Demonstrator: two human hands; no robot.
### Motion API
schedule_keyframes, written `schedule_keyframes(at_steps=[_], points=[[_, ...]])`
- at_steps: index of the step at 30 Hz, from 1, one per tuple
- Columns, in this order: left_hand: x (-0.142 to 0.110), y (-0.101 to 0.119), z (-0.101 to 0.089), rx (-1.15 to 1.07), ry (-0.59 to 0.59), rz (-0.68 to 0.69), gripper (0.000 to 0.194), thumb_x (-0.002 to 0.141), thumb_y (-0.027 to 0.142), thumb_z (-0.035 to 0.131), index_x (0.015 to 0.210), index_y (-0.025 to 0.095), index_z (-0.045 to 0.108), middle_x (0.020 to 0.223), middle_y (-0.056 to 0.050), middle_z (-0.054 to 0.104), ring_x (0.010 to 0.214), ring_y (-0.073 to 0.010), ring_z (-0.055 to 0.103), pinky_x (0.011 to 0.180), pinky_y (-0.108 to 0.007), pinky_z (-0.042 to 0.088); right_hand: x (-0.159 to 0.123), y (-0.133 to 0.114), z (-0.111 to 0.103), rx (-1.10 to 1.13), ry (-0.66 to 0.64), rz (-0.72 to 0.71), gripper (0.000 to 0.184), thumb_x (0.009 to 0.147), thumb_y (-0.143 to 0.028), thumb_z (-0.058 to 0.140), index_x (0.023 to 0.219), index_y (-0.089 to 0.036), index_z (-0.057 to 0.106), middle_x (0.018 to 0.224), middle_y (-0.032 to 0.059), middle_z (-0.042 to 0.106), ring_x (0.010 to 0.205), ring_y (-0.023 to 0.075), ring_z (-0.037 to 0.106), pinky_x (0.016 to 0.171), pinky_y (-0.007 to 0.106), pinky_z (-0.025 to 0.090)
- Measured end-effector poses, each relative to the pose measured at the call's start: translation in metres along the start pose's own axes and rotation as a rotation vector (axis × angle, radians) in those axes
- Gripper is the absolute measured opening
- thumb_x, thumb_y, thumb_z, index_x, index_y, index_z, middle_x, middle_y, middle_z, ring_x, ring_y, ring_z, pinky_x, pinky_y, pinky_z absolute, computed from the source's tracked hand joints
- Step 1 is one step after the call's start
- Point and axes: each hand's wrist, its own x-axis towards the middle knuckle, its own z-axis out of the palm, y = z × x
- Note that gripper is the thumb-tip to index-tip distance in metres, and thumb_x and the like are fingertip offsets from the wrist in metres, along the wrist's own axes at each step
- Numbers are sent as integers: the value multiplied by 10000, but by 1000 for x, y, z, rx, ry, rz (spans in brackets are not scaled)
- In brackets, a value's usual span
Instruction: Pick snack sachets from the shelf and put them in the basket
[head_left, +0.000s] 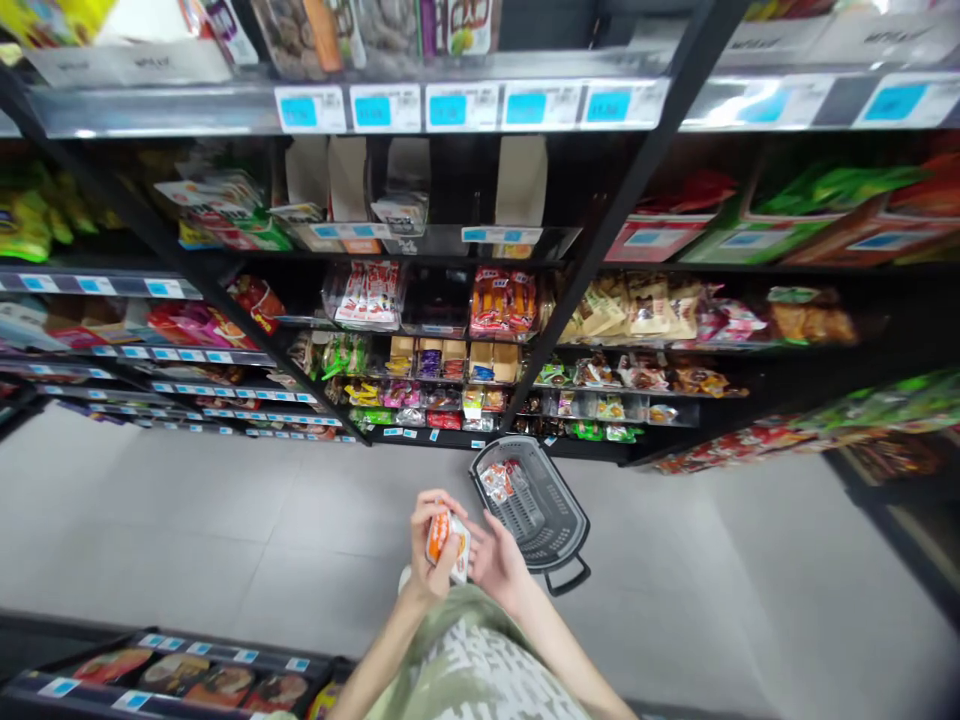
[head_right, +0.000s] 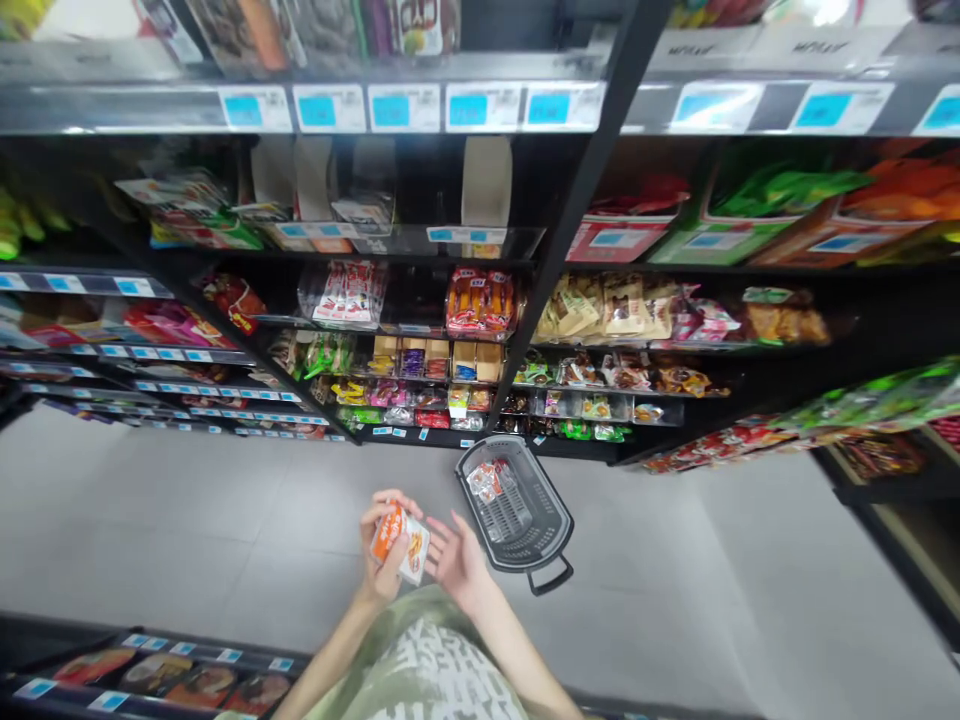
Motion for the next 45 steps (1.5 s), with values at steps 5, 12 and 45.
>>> schedule_keyframes(at_steps=[5, 12, 45], points=[[9, -5, 46, 68, -236, 140, 352, 958, 239, 432, 1309, 270, 428, 1181, -109, 513, 1059, -232, 544, 872, -431, 477, -16, -32, -6, 148, -162, -55, 229, 857, -402, 695, 909, -187, 638, 780, 8, 693, 705, 158, 663, 681, 268, 520], [33, -8, 71, 141, -311, -65, 401, 971, 288, 435, 1370, 268, 464, 1323, -107, 561, 1270, -262, 479, 1072, -486, 390, -37, -60, -35, 25, -59, -305, 299, 796, -329, 774, 1041, -189, 677, 991, 46, 738, 866, 190, 685, 788, 307, 535], [313, -230, -38, 563, -730, -332, 281, 857, 334, 611, 1093, 202, 686, 1085, -50, 742, 994, -200, 686, 907, -294, 516, 144, -146, -31, -949, 542, -853, 303, 780, -409, 625, 943, -159, 677, 834, 97, 753, 619, 212, 680, 604, 321, 543]])
